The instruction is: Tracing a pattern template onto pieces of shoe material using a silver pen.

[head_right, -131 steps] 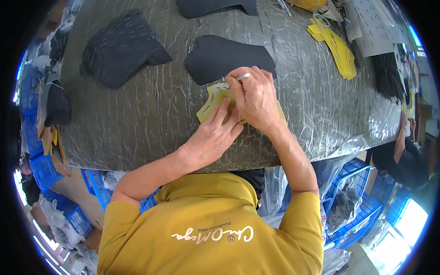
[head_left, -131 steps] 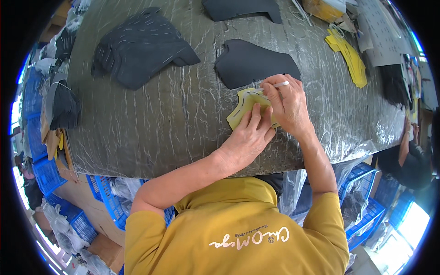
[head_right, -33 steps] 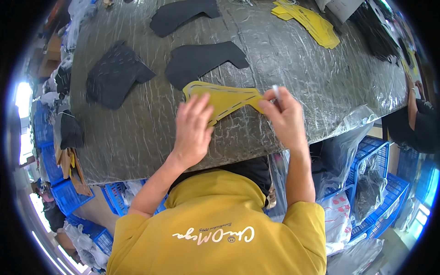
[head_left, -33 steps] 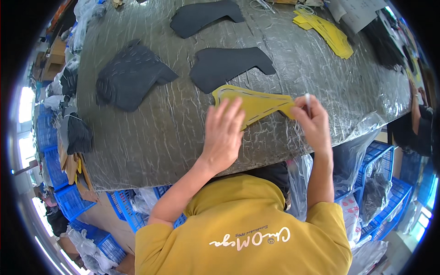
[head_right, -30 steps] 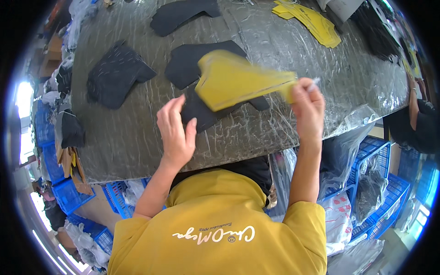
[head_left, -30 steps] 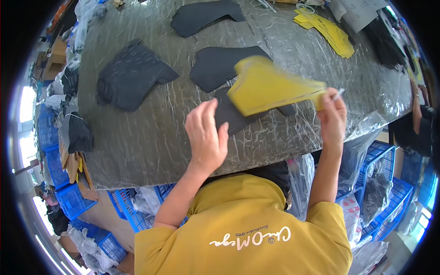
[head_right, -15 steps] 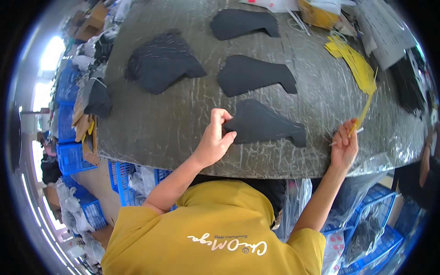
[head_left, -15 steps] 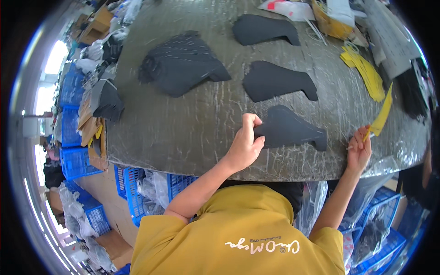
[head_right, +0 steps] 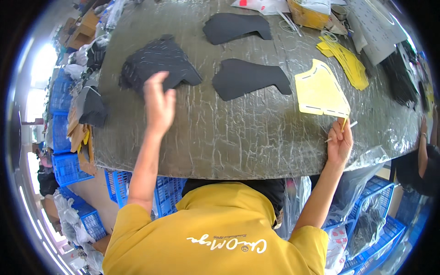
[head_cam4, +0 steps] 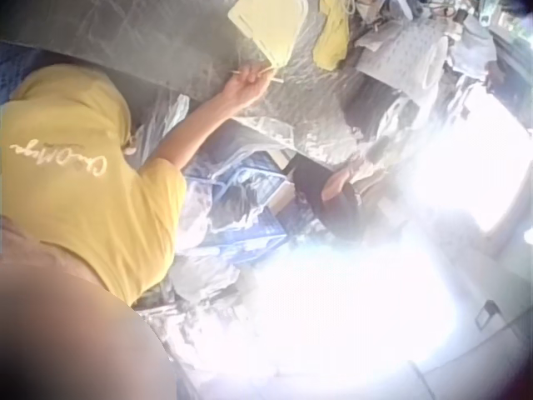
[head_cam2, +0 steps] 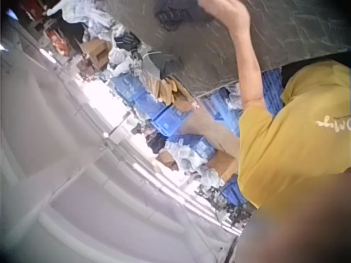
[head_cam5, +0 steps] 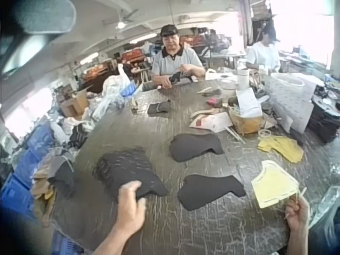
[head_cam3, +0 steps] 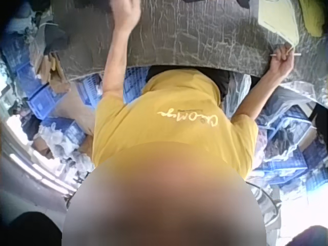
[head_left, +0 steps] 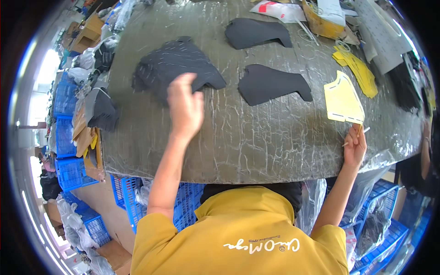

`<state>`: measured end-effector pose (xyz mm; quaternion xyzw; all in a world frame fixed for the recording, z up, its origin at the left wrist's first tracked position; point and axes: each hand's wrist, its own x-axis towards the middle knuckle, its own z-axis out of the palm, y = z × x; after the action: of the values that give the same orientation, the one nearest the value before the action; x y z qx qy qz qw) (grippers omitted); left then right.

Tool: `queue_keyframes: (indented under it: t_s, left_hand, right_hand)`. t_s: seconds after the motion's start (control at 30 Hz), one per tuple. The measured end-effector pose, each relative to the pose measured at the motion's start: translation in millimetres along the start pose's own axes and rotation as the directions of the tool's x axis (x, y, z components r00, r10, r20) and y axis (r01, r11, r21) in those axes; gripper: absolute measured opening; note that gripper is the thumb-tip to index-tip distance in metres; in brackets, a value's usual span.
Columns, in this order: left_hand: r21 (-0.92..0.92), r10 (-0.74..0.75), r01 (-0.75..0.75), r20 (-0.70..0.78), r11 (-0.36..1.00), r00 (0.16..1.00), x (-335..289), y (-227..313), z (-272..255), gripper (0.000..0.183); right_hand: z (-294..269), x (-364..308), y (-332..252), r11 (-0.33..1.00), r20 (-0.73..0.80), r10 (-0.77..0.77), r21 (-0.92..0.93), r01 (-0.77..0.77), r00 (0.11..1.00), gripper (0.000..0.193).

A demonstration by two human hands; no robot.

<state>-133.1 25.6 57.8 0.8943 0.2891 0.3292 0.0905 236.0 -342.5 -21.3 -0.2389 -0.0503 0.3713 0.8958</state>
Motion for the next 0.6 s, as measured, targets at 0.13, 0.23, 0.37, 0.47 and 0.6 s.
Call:
queue_keyframes:
  t_s: [0.13, 0.23, 0.37, 0.47, 0.6]
  left_hand:
    - [-0.112, 0.199, -0.174, 0.283, 0.978, 0.938, -1.5, 76.7, 60.5, 0.055]
    - [-0.109, 0.259, -0.237, 0.302, 0.965, 0.917, -26.6, 93.3, 85.4, 0.056]
    - [-0.197, 0.317, -0.258, 0.396, 0.946, 0.862, -63.0, 108.5, 54.9, 0.056]
    - [-0.311, 0.325, -0.209, 0.390, 0.927, 0.861, -84.7, 117.0, 41.2, 0.058]
    - [-0.468, 0.187, -0.025, 0.303, 0.884, 0.934, -86.9, 125.9, 35.6, 0.062]
  right_hand:
    - [5.0, 2.5, 5.1, 1.000, 0.058, 0.013, 0.016, -0.014, 0.998, 0.018]
    - [6.0, -1.7, 8.5, 1.000, -0.012, 0.008, -0.019, -0.008, 1.000, 0.018]
    - [14.3, -2.2, 8.1, 0.994, -0.011, 0.021, -0.108, -0.022, 1.000, 0.024]
    - [24.4, -3.4, 8.6, 0.977, -0.041, 0.006, -0.214, -0.015, 0.999, 0.027]
    - [58.9, -23.2, 26.9, 0.799, -0.157, 0.007, -0.594, -0.100, 0.988, 0.023]
